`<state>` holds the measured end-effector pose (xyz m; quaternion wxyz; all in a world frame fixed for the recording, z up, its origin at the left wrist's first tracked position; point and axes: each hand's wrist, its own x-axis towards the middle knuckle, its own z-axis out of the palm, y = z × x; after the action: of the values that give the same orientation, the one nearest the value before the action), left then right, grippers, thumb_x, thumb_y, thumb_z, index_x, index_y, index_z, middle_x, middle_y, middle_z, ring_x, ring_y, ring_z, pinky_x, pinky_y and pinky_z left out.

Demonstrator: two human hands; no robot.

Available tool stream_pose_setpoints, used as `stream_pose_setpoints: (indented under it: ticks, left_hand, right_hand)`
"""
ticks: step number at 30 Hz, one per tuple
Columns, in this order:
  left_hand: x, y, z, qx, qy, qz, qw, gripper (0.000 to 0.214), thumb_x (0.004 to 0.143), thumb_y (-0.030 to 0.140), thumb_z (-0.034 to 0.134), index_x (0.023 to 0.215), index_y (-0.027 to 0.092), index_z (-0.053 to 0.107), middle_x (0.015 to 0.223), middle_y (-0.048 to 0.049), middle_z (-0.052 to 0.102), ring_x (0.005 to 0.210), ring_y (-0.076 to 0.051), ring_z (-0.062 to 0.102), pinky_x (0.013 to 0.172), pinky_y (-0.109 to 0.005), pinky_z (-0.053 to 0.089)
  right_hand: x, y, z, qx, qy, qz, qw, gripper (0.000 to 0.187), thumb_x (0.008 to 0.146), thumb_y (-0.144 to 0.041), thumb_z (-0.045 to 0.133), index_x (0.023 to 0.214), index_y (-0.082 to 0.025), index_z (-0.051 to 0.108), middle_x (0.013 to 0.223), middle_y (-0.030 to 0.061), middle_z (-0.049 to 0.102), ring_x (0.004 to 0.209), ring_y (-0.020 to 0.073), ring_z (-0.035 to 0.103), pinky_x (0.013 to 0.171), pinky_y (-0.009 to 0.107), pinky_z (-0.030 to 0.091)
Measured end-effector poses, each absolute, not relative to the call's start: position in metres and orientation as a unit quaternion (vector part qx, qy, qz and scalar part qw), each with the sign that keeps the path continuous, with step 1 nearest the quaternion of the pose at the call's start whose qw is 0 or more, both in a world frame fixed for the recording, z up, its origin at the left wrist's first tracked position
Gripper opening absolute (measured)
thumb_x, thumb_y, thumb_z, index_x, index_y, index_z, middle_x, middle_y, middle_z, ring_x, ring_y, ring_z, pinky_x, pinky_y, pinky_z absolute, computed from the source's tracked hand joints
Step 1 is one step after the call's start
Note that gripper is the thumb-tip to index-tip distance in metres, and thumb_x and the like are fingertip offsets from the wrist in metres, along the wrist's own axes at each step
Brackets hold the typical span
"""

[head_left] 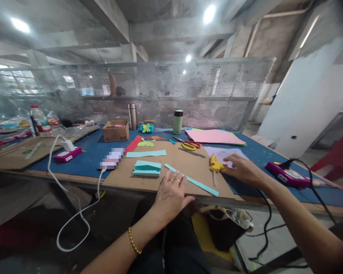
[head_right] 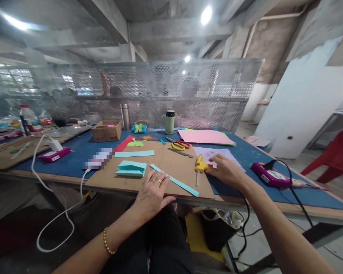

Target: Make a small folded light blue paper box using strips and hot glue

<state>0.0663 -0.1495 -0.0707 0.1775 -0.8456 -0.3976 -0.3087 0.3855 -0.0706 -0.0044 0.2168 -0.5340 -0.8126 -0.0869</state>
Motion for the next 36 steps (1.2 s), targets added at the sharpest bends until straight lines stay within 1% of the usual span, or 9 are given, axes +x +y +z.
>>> stream_pose_setpoints:
  ticks: [4, 9, 12, 15, 17, 23, 27, 31, 36]
  left_hand:
    - [0.067, -0.148, -0.073, -0.847, -0.398, -0.307, 0.176, 0.065, 0.086, 0.05, 0.065, 0.132, 0.007, 0.05, 0.128, -0.0193, 0.061, 0.126, -0.031, 0.053, 0.114, -0.049, 0.033]
    - [0.068, -0.149, -0.077, -0.838, -0.389, -0.341, 0.172, 0.069, 0.084, 0.045, 0.068, 0.134, 0.004, 0.044, 0.129, -0.0236, 0.059, 0.125, -0.033, 0.054, 0.108, -0.049, 0.042]
    - [0.055, -0.163, -0.063, -0.858, -0.348, -0.343, 0.157, 0.055, 0.087, 0.038, 0.066, 0.128, 0.006, 0.05, 0.13, -0.0225, 0.058, 0.128, -0.033, 0.051, 0.108, -0.048, 0.043]
    - [0.021, -0.169, -0.033, -0.865, -0.341, -0.349, 0.118, 0.029, 0.095, 0.029, 0.053, 0.12, 0.015, 0.058, 0.127, -0.0136, 0.061, 0.124, -0.025, 0.054, 0.108, -0.042, 0.043]
    - [-0.009, -0.157, -0.011, -0.851, -0.38, -0.346, 0.111, 0.026, 0.097, 0.025, 0.048, 0.117, 0.018, 0.061, 0.123, -0.011, 0.064, 0.119, -0.024, 0.056, 0.104, -0.042, 0.044]
    - [-0.055, -0.086, 0.024, -0.883, -0.452, -0.121, 0.029, 0.052, 0.084, 0.024, 0.055, 0.135, 0.02, 0.055, 0.138, -0.0109, 0.058, 0.127, -0.029, 0.052, 0.107, -0.045, 0.04]
    - [-0.041, -0.07, 0.026, -0.898, -0.435, -0.056, -0.04, 0.061, 0.075, 0.02, 0.057, 0.136, 0.024, 0.055, 0.131, -0.0073, 0.064, 0.119, -0.027, 0.058, 0.1, -0.036, 0.044]
    - [-0.034, -0.066, 0.024, -0.886, -0.461, -0.029, -0.046, 0.054, 0.071, 0.017, 0.058, 0.125, 0.024, 0.062, 0.115, -0.0065, 0.069, 0.11, -0.029, 0.061, 0.095, -0.038, 0.045]
    - [-0.04, -0.055, 0.013, -0.871, -0.49, -0.028, -0.02, 0.043, 0.074, 0.011, 0.053, 0.114, 0.024, 0.065, 0.119, -0.0076, 0.066, 0.116, -0.029, 0.055, 0.1, -0.044, 0.04]
  right_hand:
    - [0.321, -0.108, 0.014, -0.528, -0.787, -0.168, 0.272, 0.027, 0.092, -0.034, 0.046, 0.092, -0.018, 0.067, 0.097, 0.0135, 0.067, 0.084, 0.0241, 0.062, 0.072, 0.034, 0.044]
    - [0.221, -0.133, 0.018, -0.549, -0.819, -0.095, 0.139, 0.027, 0.094, -0.032, 0.046, 0.082, -0.018, 0.067, 0.089, 0.011, 0.07, 0.075, 0.0203, 0.064, 0.06, 0.029, 0.035]
    - [0.194, -0.126, 0.011, -0.586, -0.8, -0.087, 0.101, 0.031, 0.096, -0.032, 0.042, 0.088, -0.017, 0.068, 0.095, 0.0126, 0.07, 0.082, 0.0224, 0.067, 0.064, 0.029, 0.037]
    - [0.188, -0.115, 0.004, -0.601, -0.79, -0.077, 0.094, 0.031, 0.095, -0.032, 0.042, 0.097, -0.015, 0.068, 0.102, 0.0153, 0.069, 0.093, 0.026, 0.066, 0.071, 0.031, 0.04]
    - [0.189, -0.109, 0.0, -0.601, -0.791, -0.065, 0.096, 0.03, 0.093, -0.03, 0.045, 0.1, -0.013, 0.067, 0.105, 0.0173, 0.068, 0.097, 0.0279, 0.065, 0.074, 0.032, 0.041]
    - [0.189, -0.093, -0.007, -0.599, -0.79, 0.044, 0.121, 0.024, 0.086, -0.028, 0.054, 0.097, -0.013, 0.068, 0.099, 0.0165, 0.071, 0.09, 0.0268, 0.065, 0.067, 0.03, 0.038]
    - [0.19, -0.09, -0.006, -0.587, -0.792, 0.075, 0.149, 0.017, 0.085, -0.024, 0.056, 0.093, -0.014, 0.068, 0.097, 0.0139, 0.072, 0.086, 0.023, 0.065, 0.063, 0.028, 0.036]
    - [0.195, -0.092, 0.0, -0.571, -0.775, 0.142, 0.23, 0.01, 0.082, -0.023, 0.061, 0.076, -0.015, 0.064, 0.083, 0.0097, 0.072, 0.076, 0.0194, 0.064, 0.059, 0.026, 0.037]
    - [0.195, -0.102, 0.005, -0.421, -0.643, 0.469, 0.435, 0.024, 0.082, -0.036, 0.066, 0.07, -0.018, 0.054, 0.073, 0.0053, 0.072, 0.065, 0.016, 0.067, 0.061, 0.025, 0.048]
